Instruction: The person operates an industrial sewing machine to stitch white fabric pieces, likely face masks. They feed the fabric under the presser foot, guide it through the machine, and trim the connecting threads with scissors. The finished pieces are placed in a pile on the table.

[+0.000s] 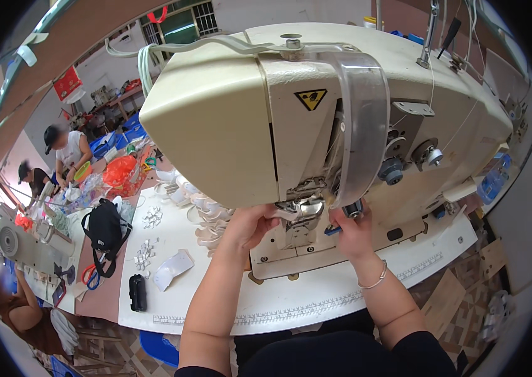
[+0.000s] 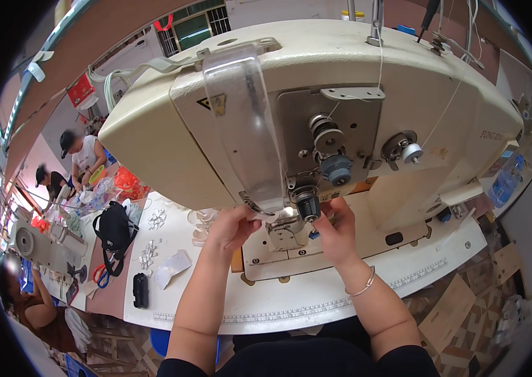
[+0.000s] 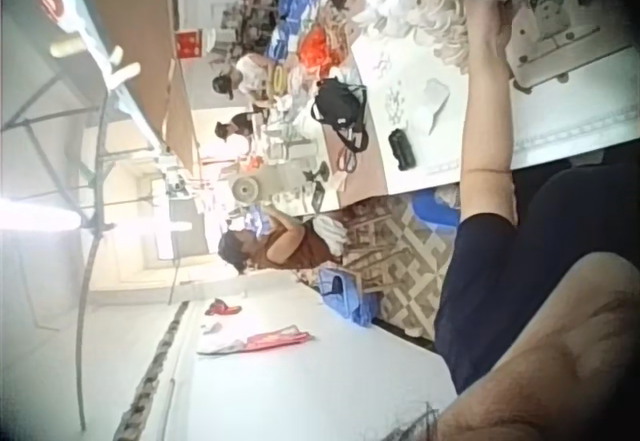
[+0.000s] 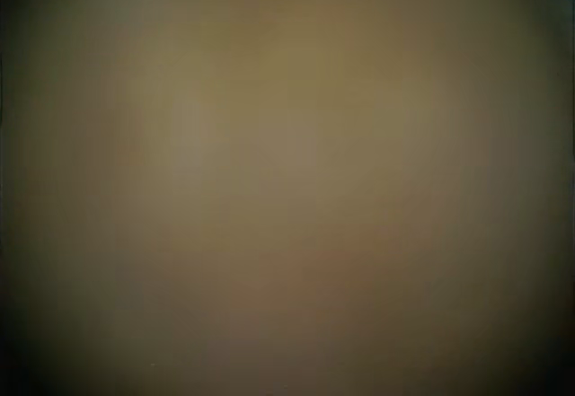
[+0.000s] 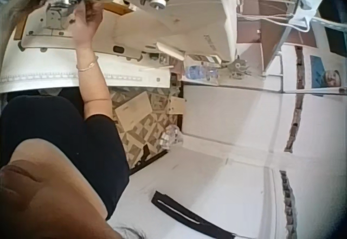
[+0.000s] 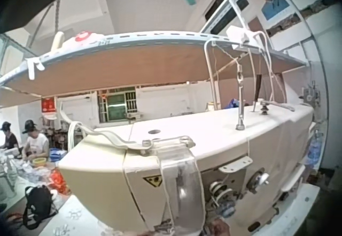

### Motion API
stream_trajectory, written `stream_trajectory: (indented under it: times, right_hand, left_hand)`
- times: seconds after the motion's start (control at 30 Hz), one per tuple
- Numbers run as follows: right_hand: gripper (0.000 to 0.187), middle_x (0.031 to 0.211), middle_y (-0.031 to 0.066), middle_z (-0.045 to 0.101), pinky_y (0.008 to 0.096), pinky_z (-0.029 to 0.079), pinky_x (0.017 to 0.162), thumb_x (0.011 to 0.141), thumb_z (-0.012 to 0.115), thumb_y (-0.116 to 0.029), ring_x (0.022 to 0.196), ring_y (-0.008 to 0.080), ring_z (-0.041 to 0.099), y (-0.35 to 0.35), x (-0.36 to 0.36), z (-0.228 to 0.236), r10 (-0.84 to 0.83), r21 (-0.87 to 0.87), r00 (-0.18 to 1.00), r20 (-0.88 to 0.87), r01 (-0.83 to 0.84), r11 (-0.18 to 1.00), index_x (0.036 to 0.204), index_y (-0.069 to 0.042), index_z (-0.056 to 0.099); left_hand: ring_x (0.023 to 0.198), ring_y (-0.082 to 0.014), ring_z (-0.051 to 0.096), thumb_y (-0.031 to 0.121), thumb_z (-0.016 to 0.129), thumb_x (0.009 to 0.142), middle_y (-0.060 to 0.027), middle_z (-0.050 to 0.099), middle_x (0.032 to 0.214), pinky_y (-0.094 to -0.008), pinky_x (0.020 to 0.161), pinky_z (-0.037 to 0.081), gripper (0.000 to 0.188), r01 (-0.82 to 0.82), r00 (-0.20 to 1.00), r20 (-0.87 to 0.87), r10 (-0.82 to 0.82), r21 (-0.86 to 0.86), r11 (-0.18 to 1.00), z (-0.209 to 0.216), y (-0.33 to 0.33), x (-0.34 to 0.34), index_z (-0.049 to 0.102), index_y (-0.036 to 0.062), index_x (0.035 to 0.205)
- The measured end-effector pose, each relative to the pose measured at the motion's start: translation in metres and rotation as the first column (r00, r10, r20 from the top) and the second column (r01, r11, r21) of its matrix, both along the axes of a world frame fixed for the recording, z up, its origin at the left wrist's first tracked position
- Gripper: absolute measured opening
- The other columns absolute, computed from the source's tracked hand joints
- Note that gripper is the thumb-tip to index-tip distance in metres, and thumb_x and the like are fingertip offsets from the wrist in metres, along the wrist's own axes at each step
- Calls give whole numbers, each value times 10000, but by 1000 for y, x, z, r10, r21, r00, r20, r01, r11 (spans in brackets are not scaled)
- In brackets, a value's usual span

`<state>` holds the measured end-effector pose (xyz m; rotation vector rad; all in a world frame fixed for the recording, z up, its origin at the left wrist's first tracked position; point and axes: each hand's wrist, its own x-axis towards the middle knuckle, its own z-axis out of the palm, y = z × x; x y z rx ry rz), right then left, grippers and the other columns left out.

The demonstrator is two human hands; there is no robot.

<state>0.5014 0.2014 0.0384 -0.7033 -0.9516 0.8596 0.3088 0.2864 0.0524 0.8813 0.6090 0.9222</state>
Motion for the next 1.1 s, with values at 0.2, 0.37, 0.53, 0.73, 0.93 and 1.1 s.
stream_trajectory:
  times: [0.2, 0.37, 0.53, 0.73, 0.93, 1.1]
  right_hand:
    - [211, 828, 35, 546, 258, 434, 544, 747, 661, -57, 654, 131, 524, -5, -2, -9, -251, 205, 787, 564, 162, 965, 932, -98, 570]
    - [360, 957, 67, 580, 314, 502, 593, 706, 683, -84, 735, 218, 589, -12, -11, 4, -452, 403, 317, 834, 211, 890, 1045, -168, 596]
    - [367, 967, 66, 574, 318, 499, 590, 709, 680, -93, 772, 221, 591, -8, -13, 6, -496, 450, 269, 825, 219, 866, 1058, -161, 589]
    - [369, 919, 58, 531, 343, 484, 615, 698, 673, -91, 784, 240, 550, -10, -15, 4, -469, 406, 351, 811, 240, 882, 1046, -186, 595]
    - [384, 946, 64, 552, 331, 492, 601, 699, 673, -86, 769, 232, 569, -8, -14, 4, -498, 445, 315, 808, 227, 866, 1062, -177, 588]
    - [399, 993, 66, 593, 301, 504, 563, 704, 684, -83, 710, 203, 605, -9, -12, 5, -513, 467, 271, 814, 220, 856, 1082, -154, 579]
  left_hand:
    - [741, -119, 585, 44, 588, 801, -29, 610, 883, -225, 617, 498, 172, -7, 994, 104, 13, -61, 998, -3, -37, 1, 555, 65, 968]
    - [736, -115, 592, 45, 598, 798, -23, 612, 874, -222, 614, 498, 161, -20, 992, 125, 26, -51, 999, -1, -36, 4, 555, 76, 951]
    - [770, -118, 598, 33, 601, 789, -18, 613, 878, -238, 633, 504, 164, -68, 989, 133, 70, -21, 997, 0, -36, 6, 553, 85, 937]
    - [824, -116, 592, 36, 598, 790, -10, 613, 887, -250, 677, 503, 171, -90, 985, 146, 94, -29, 995, 3, -38, 10, 549, 91, 944]
    - [844, -118, 593, 33, 589, 794, -11, 612, 909, -256, 691, 505, 192, -80, 980, 180, 80, -10, 997, -2, -37, 10, 540, 94, 969]
    - [846, -131, 598, 95, 562, 826, -19, 604, 939, -257, 659, 519, 190, -102, 968, 225, 112, -56, 993, -4, -39, 11, 525, 88, 1013]
